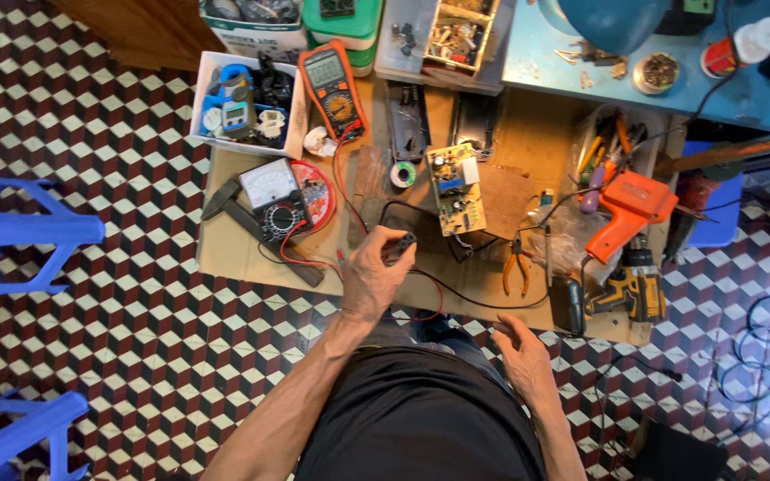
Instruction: The person repairs a green circuit board at a cluttered workbench. They hold the board under a lamp, probe its components with multimeter test leads, use a magnifying lamp to view it, and handle a power supply board and wires while testing connections.
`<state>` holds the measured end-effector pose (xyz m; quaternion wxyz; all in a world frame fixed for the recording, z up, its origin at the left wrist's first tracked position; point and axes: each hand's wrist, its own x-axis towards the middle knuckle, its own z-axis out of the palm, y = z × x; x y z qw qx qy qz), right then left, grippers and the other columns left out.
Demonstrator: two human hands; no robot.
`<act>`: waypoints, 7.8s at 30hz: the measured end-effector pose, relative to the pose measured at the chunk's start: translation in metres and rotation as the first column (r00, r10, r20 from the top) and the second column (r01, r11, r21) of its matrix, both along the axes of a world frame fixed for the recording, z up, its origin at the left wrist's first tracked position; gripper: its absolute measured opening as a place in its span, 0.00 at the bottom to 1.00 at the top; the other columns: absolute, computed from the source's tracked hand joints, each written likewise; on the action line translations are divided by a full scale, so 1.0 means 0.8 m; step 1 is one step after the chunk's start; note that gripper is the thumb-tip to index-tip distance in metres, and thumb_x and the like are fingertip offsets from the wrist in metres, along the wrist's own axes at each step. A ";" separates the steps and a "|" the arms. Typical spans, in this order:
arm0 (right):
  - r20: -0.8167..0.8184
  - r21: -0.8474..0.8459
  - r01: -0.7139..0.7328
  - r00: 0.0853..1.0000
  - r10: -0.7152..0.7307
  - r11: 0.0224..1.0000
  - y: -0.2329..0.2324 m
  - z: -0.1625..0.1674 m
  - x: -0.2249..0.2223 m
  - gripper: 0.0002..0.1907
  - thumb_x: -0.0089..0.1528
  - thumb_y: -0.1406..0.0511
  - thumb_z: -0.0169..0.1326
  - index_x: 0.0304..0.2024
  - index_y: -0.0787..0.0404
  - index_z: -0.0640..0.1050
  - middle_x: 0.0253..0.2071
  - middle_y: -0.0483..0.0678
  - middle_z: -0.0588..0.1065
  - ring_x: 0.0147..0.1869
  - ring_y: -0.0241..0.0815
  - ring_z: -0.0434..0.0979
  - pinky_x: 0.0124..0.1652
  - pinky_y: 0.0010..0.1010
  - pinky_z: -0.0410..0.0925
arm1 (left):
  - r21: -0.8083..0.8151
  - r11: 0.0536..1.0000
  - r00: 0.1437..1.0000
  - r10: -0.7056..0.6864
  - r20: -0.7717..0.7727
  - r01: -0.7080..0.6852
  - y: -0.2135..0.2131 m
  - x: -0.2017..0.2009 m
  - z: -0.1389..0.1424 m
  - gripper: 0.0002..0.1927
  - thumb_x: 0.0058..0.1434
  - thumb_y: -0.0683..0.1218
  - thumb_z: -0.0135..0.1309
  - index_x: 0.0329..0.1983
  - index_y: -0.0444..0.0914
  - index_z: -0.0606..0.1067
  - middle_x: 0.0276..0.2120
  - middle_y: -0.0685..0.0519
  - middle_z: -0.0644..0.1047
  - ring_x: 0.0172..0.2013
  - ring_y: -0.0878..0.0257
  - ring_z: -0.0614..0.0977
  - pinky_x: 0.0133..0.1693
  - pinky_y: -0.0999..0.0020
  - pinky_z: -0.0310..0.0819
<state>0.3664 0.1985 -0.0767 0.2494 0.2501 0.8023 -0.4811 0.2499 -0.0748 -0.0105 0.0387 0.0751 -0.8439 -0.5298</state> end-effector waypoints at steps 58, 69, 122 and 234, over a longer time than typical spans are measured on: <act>-0.551 -0.020 0.011 0.835 -0.020 1.000 0.092 0.140 -0.026 0.15 0.66 0.72 0.54 0.55 0.63 0.77 0.48 0.49 0.80 0.47 0.40 0.81 0.40 0.33 0.75 | 0.364 0.927 0.934 -0.054 0.354 -0.084 0.203 0.094 0.003 0.29 0.67 0.68 0.54 0.42 0.37 0.74 0.28 0.51 0.77 0.30 0.70 0.77 0.34 0.71 0.74; -0.220 -0.890 0.219 0.561 -0.798 0.399 0.234 0.080 -0.017 0.10 0.77 0.65 0.57 0.58 0.60 0.74 0.44 0.48 0.78 0.45 0.39 0.73 0.68 0.48 0.61 | 0.684 0.639 0.832 -0.122 0.540 -0.350 0.219 0.013 -0.102 0.36 0.55 0.60 0.66 0.57 0.32 0.72 0.40 0.56 0.78 0.34 0.69 0.78 0.33 0.73 0.73; -0.372 0.055 -0.067 0.925 0.082 0.996 0.090 -0.040 -0.361 0.19 0.65 0.58 0.56 0.52 0.64 0.81 0.42 0.52 0.83 0.44 0.38 0.81 0.47 0.29 0.71 | 0.409 0.892 0.713 -0.159 0.683 -0.193 0.115 0.046 -0.183 0.22 0.67 0.55 0.59 0.42 0.28 0.80 0.30 0.51 0.79 0.29 0.71 0.75 0.33 0.74 0.70; 0.219 -0.399 -0.011 0.970 0.107 0.917 -0.009 -0.167 -0.531 0.06 0.62 0.69 0.57 0.41 0.62 0.82 0.35 0.44 0.81 0.31 0.32 0.76 0.31 0.22 0.67 | -0.007 0.962 0.494 0.146 0.857 -0.272 -0.036 0.041 -0.198 0.20 0.62 0.54 0.54 0.49 0.37 0.82 0.35 0.50 0.85 0.37 0.63 0.85 0.41 0.68 0.77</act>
